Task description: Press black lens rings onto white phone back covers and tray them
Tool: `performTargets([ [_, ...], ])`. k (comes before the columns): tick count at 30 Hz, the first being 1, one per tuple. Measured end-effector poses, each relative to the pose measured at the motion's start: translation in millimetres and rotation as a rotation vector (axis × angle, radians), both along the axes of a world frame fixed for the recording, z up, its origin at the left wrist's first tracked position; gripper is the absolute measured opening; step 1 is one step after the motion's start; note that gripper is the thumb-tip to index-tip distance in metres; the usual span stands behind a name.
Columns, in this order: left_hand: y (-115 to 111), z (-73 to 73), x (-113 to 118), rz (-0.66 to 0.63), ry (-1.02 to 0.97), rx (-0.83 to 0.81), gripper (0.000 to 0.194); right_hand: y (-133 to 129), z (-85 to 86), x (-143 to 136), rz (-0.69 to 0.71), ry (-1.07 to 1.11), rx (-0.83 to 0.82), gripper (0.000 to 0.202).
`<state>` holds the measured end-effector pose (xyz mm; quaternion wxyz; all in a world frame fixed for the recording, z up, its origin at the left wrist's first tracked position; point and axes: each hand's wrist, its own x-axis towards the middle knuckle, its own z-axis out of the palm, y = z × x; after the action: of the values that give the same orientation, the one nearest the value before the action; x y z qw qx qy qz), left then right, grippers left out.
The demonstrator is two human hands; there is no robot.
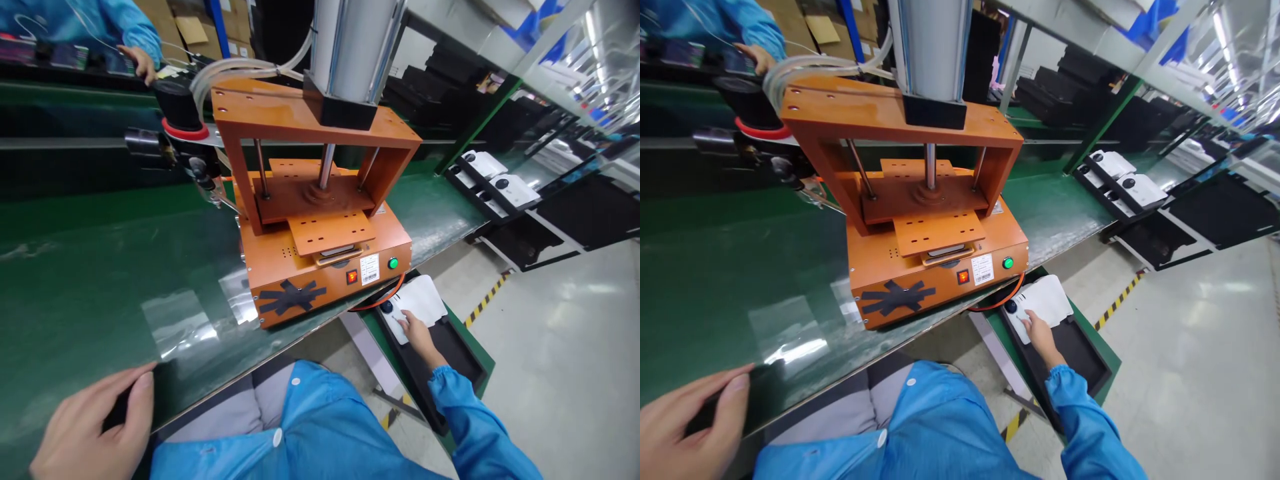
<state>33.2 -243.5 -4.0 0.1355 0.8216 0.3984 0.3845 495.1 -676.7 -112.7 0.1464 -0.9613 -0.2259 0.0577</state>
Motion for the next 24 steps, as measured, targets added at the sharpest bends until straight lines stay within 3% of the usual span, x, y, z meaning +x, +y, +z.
performTargets([
  [7,-8.8,15.7,4.9,-0.047,0.140,0.061,0.019,-7.7,-24.9,0.3,-0.002,-0.152,-0.046,0.034],
  [12,-1.9,4.8,3.1,-0.045,0.147,0.158,0.020,-14.1,-17.4,4.5,0.069,-0.286,-0.019,0.038],
  [15,-6.0,4.8,6.8,-0.183,0.174,0.244,0.028,-7.3,-9.2,1.2,0.139,-0.368,0.066,0.039],
  [16,-8.8,5.7,8.1,-0.240,0.217,0.245,0.033,-0.6,-9.0,-0.7,0.198,-0.392,0.104,0.037],
  [19,-19.0,6.2,9.9,-0.265,0.334,0.209,0.042,40.3,-12.1,-19.1,0.615,-0.458,0.242,0.027],
  [21,-28.4,4.6,7.8,-0.229,0.334,0.172,0.041,81.3,-7.1,-52.1,0.804,-0.416,0.378,0.025],
  [24,-47.7,2.5,0.7,-0.206,0.280,0.123,0.039,147.6,17.6,-126.0,1.022,-0.302,0.560,0.026],
])
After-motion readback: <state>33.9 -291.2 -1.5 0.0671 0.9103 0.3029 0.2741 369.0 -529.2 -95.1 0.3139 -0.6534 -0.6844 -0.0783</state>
